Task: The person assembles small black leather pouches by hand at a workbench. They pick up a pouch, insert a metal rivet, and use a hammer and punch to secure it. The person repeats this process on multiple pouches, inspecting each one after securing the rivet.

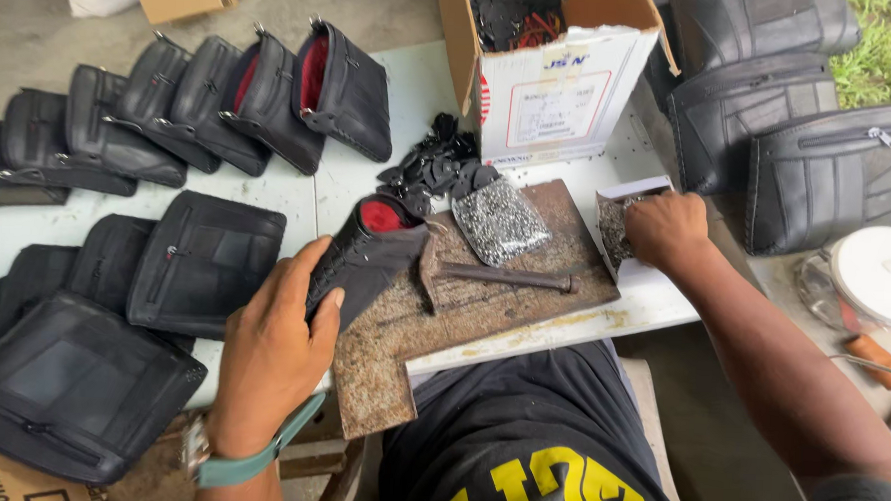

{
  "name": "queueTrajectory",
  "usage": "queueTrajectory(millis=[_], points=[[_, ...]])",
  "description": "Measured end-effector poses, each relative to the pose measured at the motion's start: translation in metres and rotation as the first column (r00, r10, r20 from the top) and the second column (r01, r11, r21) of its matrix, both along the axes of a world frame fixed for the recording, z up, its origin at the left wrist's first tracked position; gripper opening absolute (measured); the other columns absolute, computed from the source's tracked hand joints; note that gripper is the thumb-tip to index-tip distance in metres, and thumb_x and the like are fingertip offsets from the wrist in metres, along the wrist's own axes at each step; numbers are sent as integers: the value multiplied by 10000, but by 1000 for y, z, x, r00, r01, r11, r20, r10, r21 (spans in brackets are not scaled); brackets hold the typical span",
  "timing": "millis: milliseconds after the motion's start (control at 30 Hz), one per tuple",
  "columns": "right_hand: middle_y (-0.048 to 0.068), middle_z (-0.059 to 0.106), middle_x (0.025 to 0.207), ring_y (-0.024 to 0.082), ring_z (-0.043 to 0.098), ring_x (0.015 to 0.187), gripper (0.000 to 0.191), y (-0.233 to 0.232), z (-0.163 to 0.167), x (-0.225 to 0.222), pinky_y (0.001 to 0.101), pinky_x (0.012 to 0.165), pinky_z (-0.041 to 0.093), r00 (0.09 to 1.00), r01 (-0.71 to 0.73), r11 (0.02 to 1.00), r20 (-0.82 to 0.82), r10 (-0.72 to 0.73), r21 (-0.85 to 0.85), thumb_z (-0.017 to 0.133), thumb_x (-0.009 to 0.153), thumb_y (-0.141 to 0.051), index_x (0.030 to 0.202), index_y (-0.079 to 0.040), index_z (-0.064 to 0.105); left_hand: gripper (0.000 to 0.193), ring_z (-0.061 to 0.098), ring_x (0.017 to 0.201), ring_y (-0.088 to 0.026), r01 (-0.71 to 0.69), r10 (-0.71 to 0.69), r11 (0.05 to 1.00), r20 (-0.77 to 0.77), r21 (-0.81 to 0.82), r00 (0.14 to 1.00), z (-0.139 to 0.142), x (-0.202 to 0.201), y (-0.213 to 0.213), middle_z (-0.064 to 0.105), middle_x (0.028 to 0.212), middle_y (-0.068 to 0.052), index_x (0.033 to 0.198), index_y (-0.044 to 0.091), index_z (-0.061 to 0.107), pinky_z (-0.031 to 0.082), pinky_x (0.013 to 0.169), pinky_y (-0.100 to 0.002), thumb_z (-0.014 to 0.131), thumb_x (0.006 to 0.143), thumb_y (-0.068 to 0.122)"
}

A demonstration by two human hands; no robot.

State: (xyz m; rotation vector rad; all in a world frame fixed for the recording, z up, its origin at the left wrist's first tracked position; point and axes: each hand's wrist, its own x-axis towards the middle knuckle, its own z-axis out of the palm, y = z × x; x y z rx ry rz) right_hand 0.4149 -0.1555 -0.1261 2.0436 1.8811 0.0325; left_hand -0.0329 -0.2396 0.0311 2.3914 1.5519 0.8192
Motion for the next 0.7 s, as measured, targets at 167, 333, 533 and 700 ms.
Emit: queueTrajectory(millis=[167, 333, 533, 700], points=[[108, 787, 968, 274, 769, 932, 221, 1, 4, 7, 413, 724, 608, 997, -63, 997, -36, 64, 41, 569, 928, -111, 897, -130, 787, 594, 728, 887, -324, -19, -68, 953, -274, -302, 959, 19, 20, 10, 652, 1244, -99, 1499, 112, 475, 572, 796, -458, 632, 935, 213], [141, 778, 963, 311, 770, 889, 234, -1, 7, 12, 443, 706, 609, 995, -50, 998, -91, 52, 22, 518, 970, -107, 944, -84, 749, 463, 665, 1087, -334, 165, -159, 986, -230, 4, 960, -4, 28, 23, 658, 1281, -103, 1360, 86, 605, 475, 923, -487, 607, 949, 299], [159, 755, 951, 364, 743, 861, 250, 2, 24, 18, 484, 717, 589, 967, -96, 978, -214, 135, 183, 492, 1001, -131, 1074, -101, 729, 558, 646, 1161, -335, 8, -21, 998, -213, -64, 977, -28, 15, 36, 647, 1317, -66, 1349, 137, 644, 471, 1021, -479, 605, 954, 530], [137, 763, 998, 350, 721, 888, 129, -12, 48, 12, 457, 774, 570, 867, -54, 897, -425, 260, 439, 674, 948, -126, 984, -93, 793, 1020, 615, 1155, -406, 76, -105, 992, -327, -102, 939, -44, 2, 41, 474, 1454, -170, 1419, 143, 529, 363, 1042, -635, 873, 587, 622]])
